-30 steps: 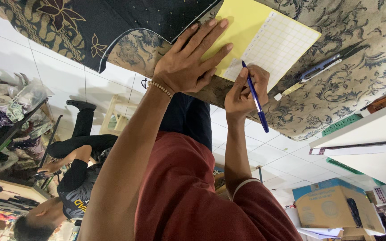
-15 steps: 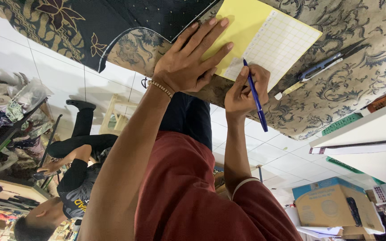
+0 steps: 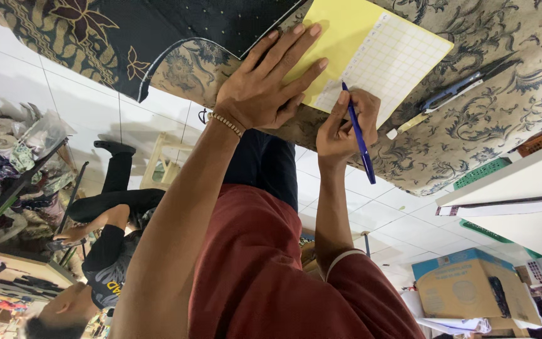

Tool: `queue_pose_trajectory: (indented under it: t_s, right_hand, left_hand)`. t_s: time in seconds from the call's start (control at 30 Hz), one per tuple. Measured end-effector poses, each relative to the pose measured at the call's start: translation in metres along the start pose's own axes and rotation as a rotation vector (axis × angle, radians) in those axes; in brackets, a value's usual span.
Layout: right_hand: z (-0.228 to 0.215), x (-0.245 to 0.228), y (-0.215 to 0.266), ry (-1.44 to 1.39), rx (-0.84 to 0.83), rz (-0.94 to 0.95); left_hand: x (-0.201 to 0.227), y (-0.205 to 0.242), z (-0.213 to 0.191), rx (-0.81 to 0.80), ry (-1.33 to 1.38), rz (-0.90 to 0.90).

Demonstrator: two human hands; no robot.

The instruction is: The person unfolds a dark patterned fabric on a table, writes on a yellow notepad, and repeatedly inspects the fabric by touching and lifting sections. The person also handles a small white tag attached to the fabric.

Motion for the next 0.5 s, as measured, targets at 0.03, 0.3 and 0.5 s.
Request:
queue_pose_trajectory:
  t_s: [0.03, 0.3, 0.5]
  right_hand:
    - [-0.001, -0.001, 0.001, -0.003, 0.002, -0.018]
    - [-0.001, 0.004, 0.000, -0.009, 0.024, 0.017]
    - [-0.002, 0.024, 0.014, -0.119, 0.130, -0.068]
  left_hand:
    - [0.000, 0.000, 0.001, -0.009, 0.003, -0.003]
    - [0.001, -0.001, 0.006, -0.004, -0.021, 0.000]
    - [-0.001, 0.002, 0.003, 0.009, 0.004, 0.017]
Point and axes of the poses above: each hand's wrist, its own y-axis away from the middle knuckle, its own z-axis out of the palm, x = y × z, the point moved 8 cm from there along -y, towards the middle knuckle, and after that the axes turned 14 degrees about -x, right-handed, at the moved point
